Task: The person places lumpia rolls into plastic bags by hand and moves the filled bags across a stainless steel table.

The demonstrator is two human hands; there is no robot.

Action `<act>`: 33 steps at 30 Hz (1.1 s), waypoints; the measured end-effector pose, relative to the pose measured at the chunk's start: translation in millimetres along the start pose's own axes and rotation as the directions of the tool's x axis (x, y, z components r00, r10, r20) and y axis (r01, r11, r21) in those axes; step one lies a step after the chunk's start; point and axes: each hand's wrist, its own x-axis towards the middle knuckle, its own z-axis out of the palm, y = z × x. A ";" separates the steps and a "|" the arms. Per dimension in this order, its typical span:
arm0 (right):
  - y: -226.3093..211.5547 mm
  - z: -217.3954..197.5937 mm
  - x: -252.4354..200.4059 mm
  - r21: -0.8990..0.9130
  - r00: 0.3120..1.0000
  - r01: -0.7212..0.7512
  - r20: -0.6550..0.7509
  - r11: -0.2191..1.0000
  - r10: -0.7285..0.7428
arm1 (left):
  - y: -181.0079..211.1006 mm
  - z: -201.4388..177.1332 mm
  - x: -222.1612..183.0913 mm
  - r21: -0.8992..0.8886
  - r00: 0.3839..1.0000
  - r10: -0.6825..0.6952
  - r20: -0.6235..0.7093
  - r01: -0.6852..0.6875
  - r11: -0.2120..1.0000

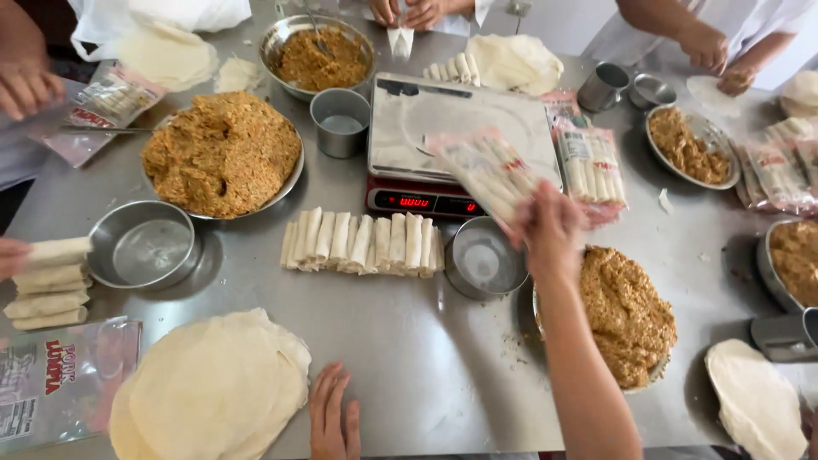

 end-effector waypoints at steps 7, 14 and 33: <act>56.3 -0.5 39.2 -0.063 0.980 -0.061 0.188 0.996 0.072 | -50.1 27.5 -21.0 0.030 0.989 0.035 -0.145 -0.031 0.999; 41.2 -53.4 36.0 -0.192 0.964 -0.231 0.086 0.954 0.251 | -26.9 19.9 -14.4 0.025 0.994 -0.021 -0.111 0.024 0.999; 75.9 -78.7 38.4 -0.086 0.939 -0.289 0.167 0.954 0.300 | -1.9 12.5 -3.3 -0.051 0.984 -0.149 -0.099 0.144 0.988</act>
